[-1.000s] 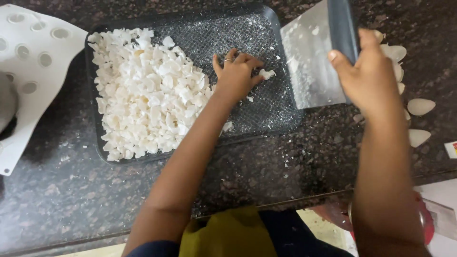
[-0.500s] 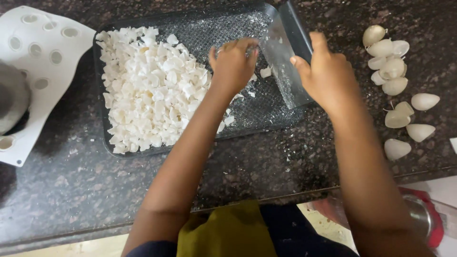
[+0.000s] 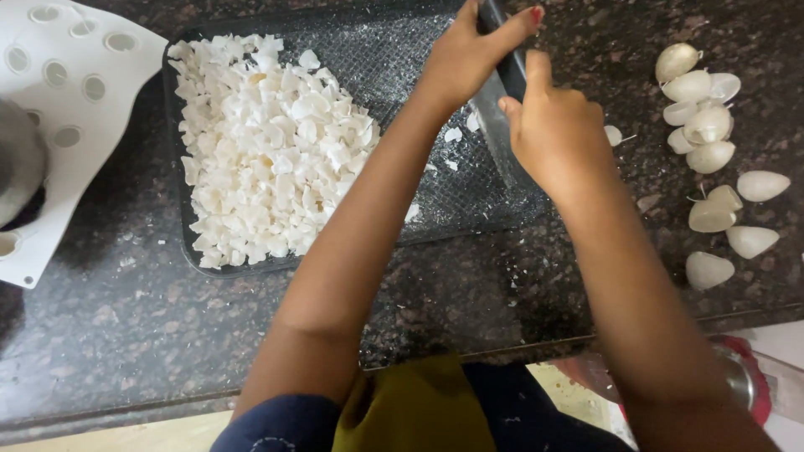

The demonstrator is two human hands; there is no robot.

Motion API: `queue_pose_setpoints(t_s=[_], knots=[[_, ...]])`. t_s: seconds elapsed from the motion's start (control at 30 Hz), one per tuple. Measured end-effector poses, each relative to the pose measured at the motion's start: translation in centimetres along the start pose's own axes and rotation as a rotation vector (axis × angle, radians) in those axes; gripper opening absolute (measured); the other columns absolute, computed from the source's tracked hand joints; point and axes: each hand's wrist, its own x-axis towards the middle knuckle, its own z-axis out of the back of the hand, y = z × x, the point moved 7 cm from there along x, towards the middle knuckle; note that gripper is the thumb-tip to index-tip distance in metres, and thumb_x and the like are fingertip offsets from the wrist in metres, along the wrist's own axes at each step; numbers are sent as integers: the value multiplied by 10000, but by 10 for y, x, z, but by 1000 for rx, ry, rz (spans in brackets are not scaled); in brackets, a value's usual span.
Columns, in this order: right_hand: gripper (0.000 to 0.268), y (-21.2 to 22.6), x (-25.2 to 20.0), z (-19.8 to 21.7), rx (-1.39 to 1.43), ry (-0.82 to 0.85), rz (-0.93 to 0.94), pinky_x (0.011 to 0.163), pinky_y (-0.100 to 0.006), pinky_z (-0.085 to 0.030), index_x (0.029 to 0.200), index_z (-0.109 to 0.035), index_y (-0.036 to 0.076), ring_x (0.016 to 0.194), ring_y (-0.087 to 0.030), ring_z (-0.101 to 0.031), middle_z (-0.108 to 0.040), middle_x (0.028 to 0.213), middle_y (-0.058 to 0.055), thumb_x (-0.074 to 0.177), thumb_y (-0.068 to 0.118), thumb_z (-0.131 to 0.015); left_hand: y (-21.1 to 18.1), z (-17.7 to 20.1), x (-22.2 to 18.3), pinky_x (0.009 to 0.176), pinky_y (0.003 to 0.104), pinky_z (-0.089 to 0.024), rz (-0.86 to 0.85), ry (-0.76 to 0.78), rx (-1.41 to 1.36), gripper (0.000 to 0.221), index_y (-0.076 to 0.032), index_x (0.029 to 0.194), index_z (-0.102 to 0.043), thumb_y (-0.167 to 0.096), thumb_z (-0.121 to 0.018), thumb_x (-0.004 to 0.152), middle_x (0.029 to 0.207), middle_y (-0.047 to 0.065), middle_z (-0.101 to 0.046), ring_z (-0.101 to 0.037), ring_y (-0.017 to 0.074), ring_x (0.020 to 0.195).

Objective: Breaking large pieces of white wax into smaller chunks on a tray using hands and a metal bench scraper.

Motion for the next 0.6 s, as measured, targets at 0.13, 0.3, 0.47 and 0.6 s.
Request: queue_pose_setpoints(t_s=[0.13,0.3,0.47,0.6], knots=[[483,-5,6,-5,-33,9,21,684,-600,-532,1359,-417,0,737,-514,-684,-695,787,-288,1050,294,-645,-2,1,1,860,353,-599,-73,-52,-132,890,-23,1174,-681,-762,-667,679,993,156,-826,-807,265,931],[451,-10,14,-8,-43,12,49,668,-602,-530,1296,-425,-16,720,-516,-678,-682,772,-285,1054,287,-657,12,-3,13,888,373,-574,-36,-120,76,915,-8,1213,-683,-777,-600,725,1035,175,-804,-795,290,993],[429,-9,22,-12,-62,14,90,686,-593,-539,1264,-438,-23,732,-511,-684,-684,782,-283,1062,282,-662,33,-3,23,927,392,-551,12,-129,64,962,-4,1293,-641,-778,-584,724,1128,213,-771,-753,334,1077],[430,-3,25,-18,-59,30,91,692,-592,-540,1265,-446,-25,759,-512,-687,-691,813,-290,1057,281,-666,51,-5,24,988,400,-533,73,-137,147,935,-7,1304,-635,-780,-591,779,1223,237,-735,-712,358,1171]])
